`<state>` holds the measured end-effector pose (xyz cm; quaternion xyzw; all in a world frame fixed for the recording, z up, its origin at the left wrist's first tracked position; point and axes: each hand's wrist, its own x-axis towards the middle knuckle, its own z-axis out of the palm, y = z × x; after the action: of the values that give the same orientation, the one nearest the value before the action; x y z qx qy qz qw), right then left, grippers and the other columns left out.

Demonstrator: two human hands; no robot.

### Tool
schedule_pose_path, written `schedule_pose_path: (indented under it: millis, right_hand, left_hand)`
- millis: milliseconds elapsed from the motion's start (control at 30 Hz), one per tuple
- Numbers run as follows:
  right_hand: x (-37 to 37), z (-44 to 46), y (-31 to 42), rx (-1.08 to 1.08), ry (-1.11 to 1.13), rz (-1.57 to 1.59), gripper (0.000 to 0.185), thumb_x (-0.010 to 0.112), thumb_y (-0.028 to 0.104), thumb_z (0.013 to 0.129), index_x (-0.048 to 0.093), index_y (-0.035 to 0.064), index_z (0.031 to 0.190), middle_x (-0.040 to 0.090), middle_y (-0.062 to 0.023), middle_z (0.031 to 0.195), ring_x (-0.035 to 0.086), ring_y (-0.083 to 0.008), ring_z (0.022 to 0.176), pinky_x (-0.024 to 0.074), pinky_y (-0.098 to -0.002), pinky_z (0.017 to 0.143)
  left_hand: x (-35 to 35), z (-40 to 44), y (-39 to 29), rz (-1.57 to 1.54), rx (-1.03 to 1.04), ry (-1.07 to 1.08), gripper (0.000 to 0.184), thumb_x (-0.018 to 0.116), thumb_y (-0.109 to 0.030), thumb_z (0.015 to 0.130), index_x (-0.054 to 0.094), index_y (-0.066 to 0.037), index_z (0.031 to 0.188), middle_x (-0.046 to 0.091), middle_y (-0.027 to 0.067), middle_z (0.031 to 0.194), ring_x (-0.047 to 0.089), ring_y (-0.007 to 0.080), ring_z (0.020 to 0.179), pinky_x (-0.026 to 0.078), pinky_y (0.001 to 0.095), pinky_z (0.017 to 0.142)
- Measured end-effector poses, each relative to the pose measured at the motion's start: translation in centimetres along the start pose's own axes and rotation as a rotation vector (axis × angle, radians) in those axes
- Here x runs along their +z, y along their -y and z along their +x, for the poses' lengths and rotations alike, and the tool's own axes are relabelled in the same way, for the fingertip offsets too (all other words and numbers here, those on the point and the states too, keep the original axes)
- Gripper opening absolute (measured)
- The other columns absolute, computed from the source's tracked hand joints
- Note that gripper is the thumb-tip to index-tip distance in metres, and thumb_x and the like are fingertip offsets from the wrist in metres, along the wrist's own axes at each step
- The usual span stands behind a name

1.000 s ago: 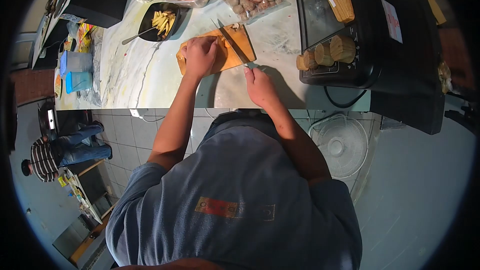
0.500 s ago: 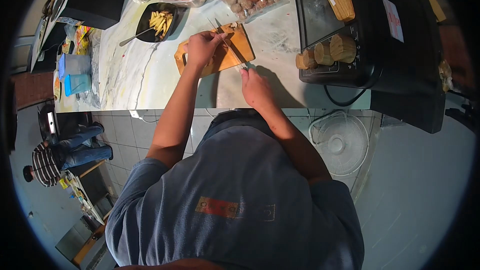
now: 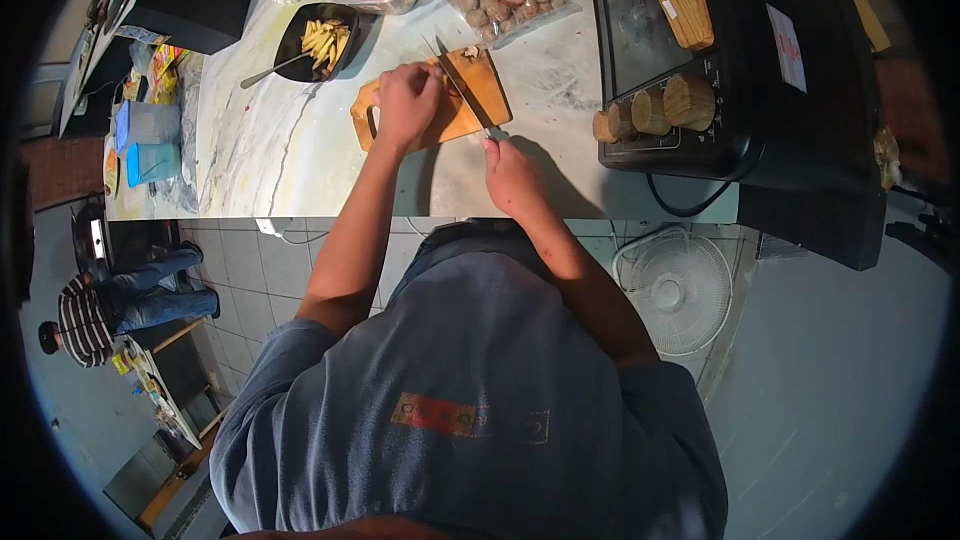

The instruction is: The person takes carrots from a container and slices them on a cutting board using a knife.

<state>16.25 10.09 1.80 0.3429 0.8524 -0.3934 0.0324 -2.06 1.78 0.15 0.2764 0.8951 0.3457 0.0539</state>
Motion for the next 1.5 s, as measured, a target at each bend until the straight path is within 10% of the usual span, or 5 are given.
schedule_pose_path:
  millis: [800, 1500]
  right_hand:
    - [-2.6, -2.0, -1.1, 0.063, -0.064, 0.117, 0.045, 0.041, 0.041, 0.101, 0.058, -0.0005, 0.09, 0.063, -0.028, 0.09, 0.058, -0.0486, 0.091, 0.0452, -0.0539, 0.078]
    - [0.3, -0.3, -0.8, 0.006, -0.041, 0.17, 0.043, 0.041, 0.038, 0.101, 0.06, -0.0009, 0.095, 0.067, -0.021, 0.091, 0.063, -0.0413, 0.089, 0.0481, -0.0461, 0.078]
  left_hand:
    - [-0.6, -0.9, -1.1, 0.124, 0.361, 0.026, 0.021, 0.07, -0.028, 0.08, 0.072, -0.015, 0.096, 0.058, 0.0087, 0.105, 0.046, 0.0304, 0.106, 0.032, 0.0452, 0.087]
    - [-0.7, -2.9, -0.9, 0.087, 0.253, -0.041, 0.017, 0.073, -0.023, 0.073, 0.071, -0.013, 0.086, 0.059, 0.0051, 0.105, 0.044, 0.0301, 0.104, 0.03, 0.0446, 0.088]
